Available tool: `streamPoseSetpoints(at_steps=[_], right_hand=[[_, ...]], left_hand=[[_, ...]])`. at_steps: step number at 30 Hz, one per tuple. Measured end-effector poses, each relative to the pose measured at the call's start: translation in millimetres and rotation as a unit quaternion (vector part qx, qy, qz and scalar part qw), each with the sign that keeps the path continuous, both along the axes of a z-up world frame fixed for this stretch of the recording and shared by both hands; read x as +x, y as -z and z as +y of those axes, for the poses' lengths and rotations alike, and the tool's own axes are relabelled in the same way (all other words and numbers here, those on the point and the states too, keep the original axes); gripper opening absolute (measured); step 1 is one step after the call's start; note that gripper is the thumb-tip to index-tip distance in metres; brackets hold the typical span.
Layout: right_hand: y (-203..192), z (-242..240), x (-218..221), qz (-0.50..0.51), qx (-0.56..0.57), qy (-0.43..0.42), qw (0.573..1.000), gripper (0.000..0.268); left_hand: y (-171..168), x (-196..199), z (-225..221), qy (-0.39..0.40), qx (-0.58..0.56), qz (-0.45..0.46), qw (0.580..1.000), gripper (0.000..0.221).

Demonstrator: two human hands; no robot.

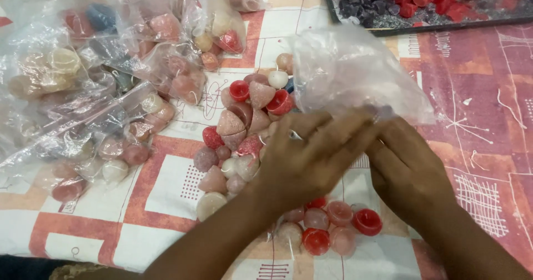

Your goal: The person sorts small multi-colored wax melts by hand, placing them into a plastic bag from a large pile on a table.

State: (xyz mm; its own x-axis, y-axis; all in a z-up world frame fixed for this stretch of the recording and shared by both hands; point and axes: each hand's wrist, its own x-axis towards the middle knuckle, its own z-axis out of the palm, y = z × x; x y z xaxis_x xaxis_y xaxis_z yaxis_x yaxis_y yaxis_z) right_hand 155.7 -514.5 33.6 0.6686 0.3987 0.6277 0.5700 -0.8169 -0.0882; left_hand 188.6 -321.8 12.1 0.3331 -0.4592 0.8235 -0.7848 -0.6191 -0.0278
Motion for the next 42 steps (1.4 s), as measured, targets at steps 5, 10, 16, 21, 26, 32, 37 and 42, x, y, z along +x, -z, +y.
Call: streamPoseSetpoints(at_steps=[5, 10, 16, 21, 26, 32, 37, 42], right_hand=[[21.7, -11.0, 13.7, 0.095, -0.138, 0.083, 0.982, 0.055], [44.3, -24.4, 23.6, 0.071, -0.147, 0.022, 0.986, 0.07], [52.6, -36.9, 30.4, 0.167, -0.258, 0.075, 0.949, 0.087], [49.8, -58.4, 11.7, 0.102, -0.167, -0.041, 0.98, 0.027], [-6.9, -71.3, 1.7, -0.022, -0.015, -0.07, 0.997, 0.02], [-11.1, -61.0, 32.5, 0.087, 0.053, 0.059, 0.993, 0.02], [11.7, -34.9, 55.8, 0.22, 0.027, 0.049, 0.974, 0.025], [27.5, -8.7, 90.5, 0.06, -0.001, -0.036, 0.998, 0.044]], left_hand=[[9.0, -15.6, -13.8, 0.083, 0.045, 0.001, 0.996, 0.036], [22.0, -19.6, -24.0, 0.124, 0.06, 0.022, 0.99, 0.037], [23.3, -16.7, -24.1, 0.136, 0.091, 0.04, 0.986, 0.038], [6.0, 1.7, -8.7, 0.071, 0.07, 0.043, 0.994, 0.048], [-37.5, 30.0, 19.5, 0.044, 0.007, 0.069, 0.997, 0.054], [-109.4, 31.6, 52.1, 0.044, 0.023, 0.092, 0.995, 0.057], [-150.7, 31.4, 52.8, 0.04, 0.032, 0.153, 0.987, 0.057], [-133.6, 40.8, 46.5, 0.026, -0.013, 0.081, 0.996, 0.056]])
